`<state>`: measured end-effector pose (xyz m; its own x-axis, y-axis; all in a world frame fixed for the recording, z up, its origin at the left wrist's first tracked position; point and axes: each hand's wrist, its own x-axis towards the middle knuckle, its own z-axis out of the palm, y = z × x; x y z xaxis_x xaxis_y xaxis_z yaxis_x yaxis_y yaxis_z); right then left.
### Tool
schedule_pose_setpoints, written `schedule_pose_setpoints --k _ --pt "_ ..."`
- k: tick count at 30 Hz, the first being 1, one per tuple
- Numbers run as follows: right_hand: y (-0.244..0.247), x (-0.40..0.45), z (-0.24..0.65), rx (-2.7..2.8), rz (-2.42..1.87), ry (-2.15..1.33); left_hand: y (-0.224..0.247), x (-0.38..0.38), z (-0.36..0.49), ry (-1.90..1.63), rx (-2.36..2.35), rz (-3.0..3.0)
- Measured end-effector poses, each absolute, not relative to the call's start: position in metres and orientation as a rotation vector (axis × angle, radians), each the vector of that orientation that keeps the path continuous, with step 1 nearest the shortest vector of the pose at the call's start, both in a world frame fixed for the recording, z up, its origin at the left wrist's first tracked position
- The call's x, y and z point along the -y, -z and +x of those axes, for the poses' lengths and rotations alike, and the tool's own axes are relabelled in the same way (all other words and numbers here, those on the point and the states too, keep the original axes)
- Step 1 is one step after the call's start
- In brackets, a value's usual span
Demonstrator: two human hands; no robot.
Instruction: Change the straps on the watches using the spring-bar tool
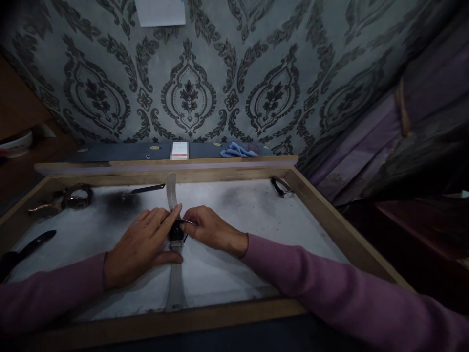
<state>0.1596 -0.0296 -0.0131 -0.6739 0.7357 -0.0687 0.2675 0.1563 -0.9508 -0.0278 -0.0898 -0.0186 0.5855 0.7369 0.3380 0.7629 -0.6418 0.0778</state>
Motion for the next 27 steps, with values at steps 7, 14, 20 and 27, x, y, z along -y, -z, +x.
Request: schedule_pose_setpoints --k 7,14,20,27 --pt "0.014 0.028 0.159 2.151 -1.082 -1.438 0.019 0.09 -0.029 0.576 1.333 -2.734" --pt "0.012 0.025 0.162 2.128 -1.075 -1.52 0.02 0.091 -0.029 0.655 1.502 -2.806" --pt "0.004 0.02 0.169 2.085 -1.141 -1.376 0.019 0.09 -0.03 0.667 1.622 -2.869" --pt "0.009 0.021 0.17 1.903 -1.062 -1.413 0.015 0.089 -0.029 0.659 1.685 -2.886"
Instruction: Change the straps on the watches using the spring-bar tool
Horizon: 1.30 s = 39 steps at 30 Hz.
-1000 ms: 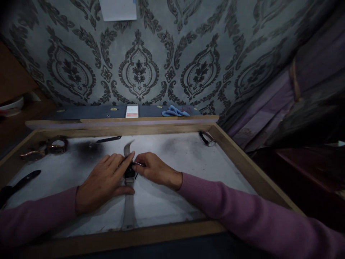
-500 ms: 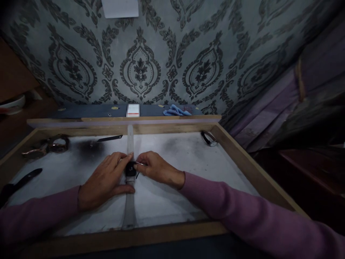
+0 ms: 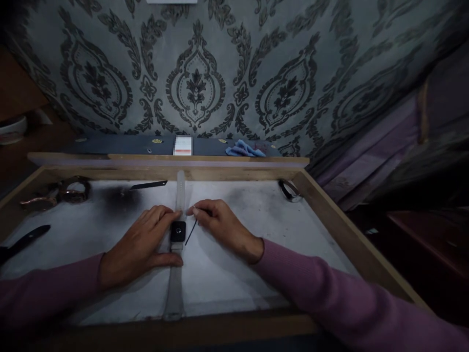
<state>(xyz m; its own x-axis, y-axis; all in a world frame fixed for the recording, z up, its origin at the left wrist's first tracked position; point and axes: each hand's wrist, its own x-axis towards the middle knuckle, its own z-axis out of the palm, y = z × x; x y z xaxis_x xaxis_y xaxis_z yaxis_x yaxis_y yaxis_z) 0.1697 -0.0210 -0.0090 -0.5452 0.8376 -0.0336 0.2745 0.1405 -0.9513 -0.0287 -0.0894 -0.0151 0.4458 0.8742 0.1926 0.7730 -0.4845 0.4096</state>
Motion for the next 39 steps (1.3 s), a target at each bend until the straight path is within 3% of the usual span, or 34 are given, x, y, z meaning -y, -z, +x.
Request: schedule_pose_setpoints --k 17,27,39 --pt "0.014 0.025 0.172 2.062 -0.921 -0.962 0.015 0.086 -0.029 -0.522 -1.397 2.399" --pt "0.028 0.024 0.161 1.761 -0.952 -1.357 0.017 0.085 -0.028 -0.533 -1.386 2.378" --pt "0.025 0.025 0.153 1.962 -0.91 -1.145 0.016 0.083 -0.027 -0.518 -1.411 2.377"
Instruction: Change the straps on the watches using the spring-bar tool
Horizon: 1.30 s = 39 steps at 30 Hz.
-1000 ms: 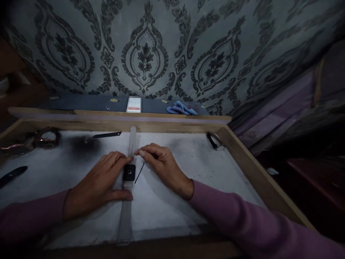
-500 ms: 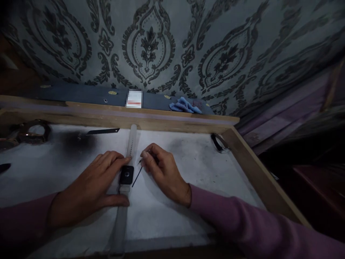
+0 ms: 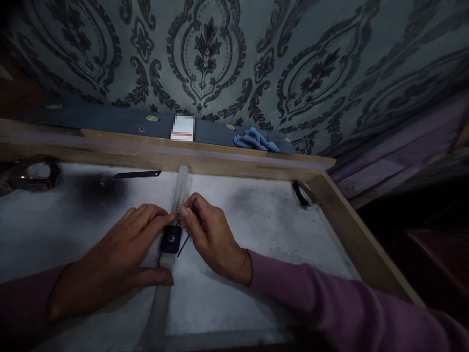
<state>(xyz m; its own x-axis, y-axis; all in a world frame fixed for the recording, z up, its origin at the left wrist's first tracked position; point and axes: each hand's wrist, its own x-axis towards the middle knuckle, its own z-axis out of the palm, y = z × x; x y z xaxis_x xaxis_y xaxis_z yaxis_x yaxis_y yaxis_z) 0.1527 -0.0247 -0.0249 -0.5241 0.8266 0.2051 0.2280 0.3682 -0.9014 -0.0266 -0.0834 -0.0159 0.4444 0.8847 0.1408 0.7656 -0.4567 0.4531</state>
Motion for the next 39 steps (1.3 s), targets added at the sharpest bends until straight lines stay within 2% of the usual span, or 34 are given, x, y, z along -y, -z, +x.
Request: schedule_pose_setpoints --k 39 --pt "0.0235 0.0274 0.1499 2.108 -0.818 -0.992 0.016 0.0847 -0.0274 -0.507 -1.389 2.395"
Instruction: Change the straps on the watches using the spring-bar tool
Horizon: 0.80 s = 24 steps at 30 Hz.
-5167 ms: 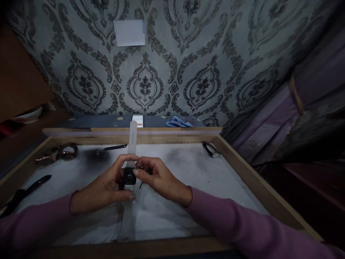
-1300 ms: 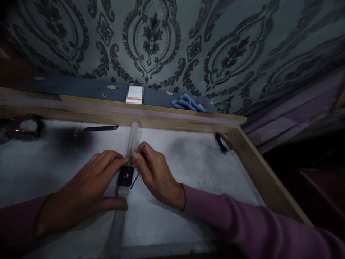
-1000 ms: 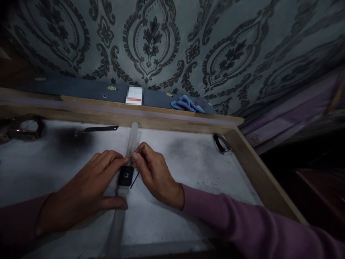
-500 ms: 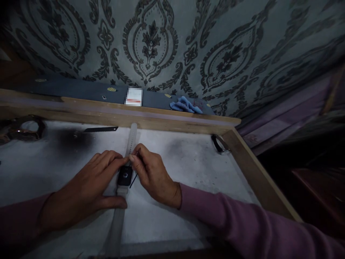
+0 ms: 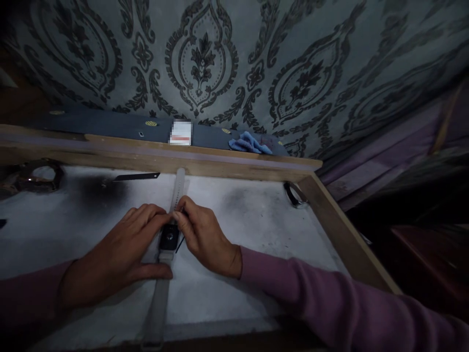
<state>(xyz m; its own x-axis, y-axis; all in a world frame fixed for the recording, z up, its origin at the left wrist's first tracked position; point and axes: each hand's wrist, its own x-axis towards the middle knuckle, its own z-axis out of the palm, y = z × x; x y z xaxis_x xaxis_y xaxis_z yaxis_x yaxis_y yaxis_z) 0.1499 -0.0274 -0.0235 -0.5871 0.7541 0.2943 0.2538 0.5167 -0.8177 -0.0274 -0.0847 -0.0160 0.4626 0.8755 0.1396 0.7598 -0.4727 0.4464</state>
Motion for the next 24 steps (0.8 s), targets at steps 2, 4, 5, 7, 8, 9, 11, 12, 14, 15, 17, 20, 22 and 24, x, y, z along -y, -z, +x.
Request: schedule_pose_setpoints --k 2,4,5,7,8,9,11,12,14,15,17,20,22,24 --pt "0.0232 0.0268 0.1496 2.088 -0.815 -1.023 0.0145 0.0847 -0.0273 -0.51 -1.386 2.394" --pt "0.0229 0.0265 0.1496 2.068 -0.823 -1.046 0.0135 0.0847 -0.0272 -0.509 -1.382 2.387" --pt "0.0227 0.0264 0.1496 2.059 -0.828 -1.05 0.0133 0.0846 -0.0273 -0.507 -1.379 2.383" --pt "0.0223 0.0266 0.1495 2.049 -0.835 -1.053 0.0138 0.0845 -0.0276 -0.503 -1.374 2.376" --pt "0.0222 0.0268 0.1495 2.048 -0.835 -1.055 0.0143 0.0844 -0.0278 -0.503 -1.373 2.373" --pt "0.022 0.0269 0.1495 2.047 -0.835 -1.057 0.015 0.0844 -0.0281 -0.511 -1.37 2.371" --pt "0.022 0.027 0.1495 2.046 -0.838 -1.064 0.0161 0.0845 -0.0284 -0.532 -1.365 2.363" --pt "0.0221 0.0269 0.1495 2.046 -0.84 -1.067 0.0164 0.0846 -0.0286 -0.544 -1.362 2.359" --pt "0.0227 0.0266 0.1498 2.041 -0.838 -1.066 0.0164 0.0849 -0.0288 -0.555 -1.358 2.351" --pt "0.0231 0.0265 0.1499 2.038 -0.832 -1.065 0.0161 0.0849 -0.0289 -0.553 -1.358 2.348" --pt "0.024 0.0262 0.1503 2.028 -0.818 -1.067 0.0151 0.085 -0.0289 -0.547 -1.358 2.344" --pt "0.0255 0.0261 0.1505 1.995 -0.82 -1.082 0.0139 0.0847 -0.0289 -0.545 -1.358 2.344" --pt "0.0263 0.0263 0.1504 1.977 -0.826 -1.1 0.0138 0.0847 -0.0289 -0.546 -1.355 2.342" --pt "0.0268 0.0264 0.1502 1.972 -0.823 -1.124 0.014 0.0847 -0.0288 -0.551 -1.351 2.339"
